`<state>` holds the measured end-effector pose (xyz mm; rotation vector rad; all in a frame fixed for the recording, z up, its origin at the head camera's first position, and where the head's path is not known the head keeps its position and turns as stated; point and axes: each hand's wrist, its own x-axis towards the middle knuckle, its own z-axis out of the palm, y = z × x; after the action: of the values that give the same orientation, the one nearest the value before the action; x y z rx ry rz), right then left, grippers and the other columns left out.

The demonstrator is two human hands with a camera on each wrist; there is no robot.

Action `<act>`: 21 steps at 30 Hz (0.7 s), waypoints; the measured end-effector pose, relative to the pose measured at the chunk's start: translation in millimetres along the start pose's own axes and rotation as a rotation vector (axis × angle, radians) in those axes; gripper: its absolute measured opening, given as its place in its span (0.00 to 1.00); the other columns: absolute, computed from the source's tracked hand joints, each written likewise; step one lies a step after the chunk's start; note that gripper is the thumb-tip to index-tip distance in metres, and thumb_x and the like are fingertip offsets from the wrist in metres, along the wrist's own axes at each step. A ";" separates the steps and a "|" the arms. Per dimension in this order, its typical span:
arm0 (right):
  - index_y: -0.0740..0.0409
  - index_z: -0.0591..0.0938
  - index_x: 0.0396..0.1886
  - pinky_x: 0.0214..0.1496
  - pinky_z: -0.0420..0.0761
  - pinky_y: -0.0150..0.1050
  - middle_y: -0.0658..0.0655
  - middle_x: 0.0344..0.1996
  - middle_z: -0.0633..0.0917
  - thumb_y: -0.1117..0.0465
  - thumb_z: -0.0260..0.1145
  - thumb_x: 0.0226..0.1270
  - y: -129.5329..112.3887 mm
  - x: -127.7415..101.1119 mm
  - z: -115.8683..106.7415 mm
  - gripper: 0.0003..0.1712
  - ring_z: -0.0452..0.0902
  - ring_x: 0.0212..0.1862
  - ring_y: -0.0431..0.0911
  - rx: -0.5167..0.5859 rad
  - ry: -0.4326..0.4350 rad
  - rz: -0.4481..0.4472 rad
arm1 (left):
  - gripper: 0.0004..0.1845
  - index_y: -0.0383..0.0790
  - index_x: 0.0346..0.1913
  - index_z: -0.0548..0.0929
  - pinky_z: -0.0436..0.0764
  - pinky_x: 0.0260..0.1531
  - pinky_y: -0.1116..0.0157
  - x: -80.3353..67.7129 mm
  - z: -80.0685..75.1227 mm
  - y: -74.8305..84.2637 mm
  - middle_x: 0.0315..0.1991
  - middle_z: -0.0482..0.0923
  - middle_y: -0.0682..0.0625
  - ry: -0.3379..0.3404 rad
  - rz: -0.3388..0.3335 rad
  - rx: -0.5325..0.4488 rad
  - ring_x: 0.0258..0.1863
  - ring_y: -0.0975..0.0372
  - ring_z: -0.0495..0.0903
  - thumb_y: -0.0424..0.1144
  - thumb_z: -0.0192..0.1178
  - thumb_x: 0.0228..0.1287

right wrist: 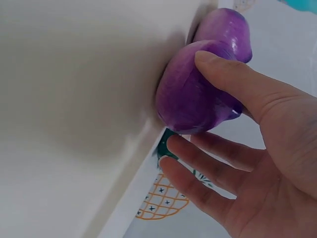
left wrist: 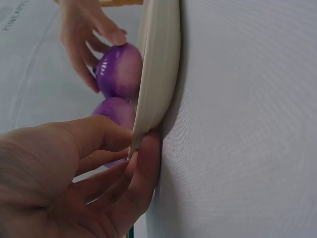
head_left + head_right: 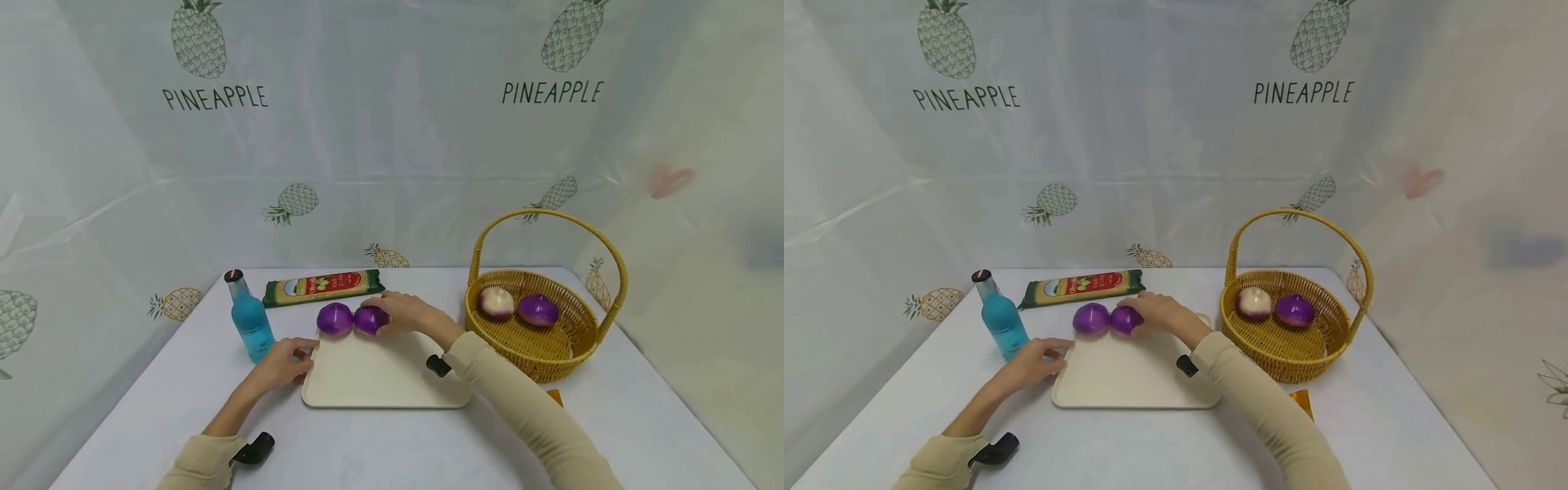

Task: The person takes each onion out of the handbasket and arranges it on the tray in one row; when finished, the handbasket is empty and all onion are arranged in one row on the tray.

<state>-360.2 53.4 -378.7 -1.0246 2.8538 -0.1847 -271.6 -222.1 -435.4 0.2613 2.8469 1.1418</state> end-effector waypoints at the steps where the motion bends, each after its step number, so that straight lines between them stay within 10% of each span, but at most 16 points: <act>1: 0.36 0.66 0.72 0.61 0.77 0.55 0.57 0.62 0.75 0.49 0.72 0.60 -0.4 -0.3 -0.6 0.41 0.74 0.62 0.52 -0.001 -0.001 0.005 | 0.24 0.32 0.60 0.79 0.83 0.22 0.69 -0.2 -0.2 -0.3 0.38 0.82 0.42 0.001 0.000 0.000 0.22 0.63 0.79 0.28 0.62 0.58; 21: 0.44 0.66 0.73 0.60 0.78 0.56 0.62 0.66 0.72 0.44 0.65 0.65 59.7 -89.6 -63.9 0.38 0.75 0.61 0.57 0.008 0.039 0.093 | 0.25 0.32 0.60 0.79 0.82 0.22 0.69 1.1 0.1 -3.6 0.39 0.82 0.42 0.002 0.019 0.000 0.24 0.62 0.78 0.27 0.61 0.57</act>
<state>-337.6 161.4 -319.5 -0.8935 2.9255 -0.2103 -273.1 -224.4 -437.9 0.2874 2.8528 1.1456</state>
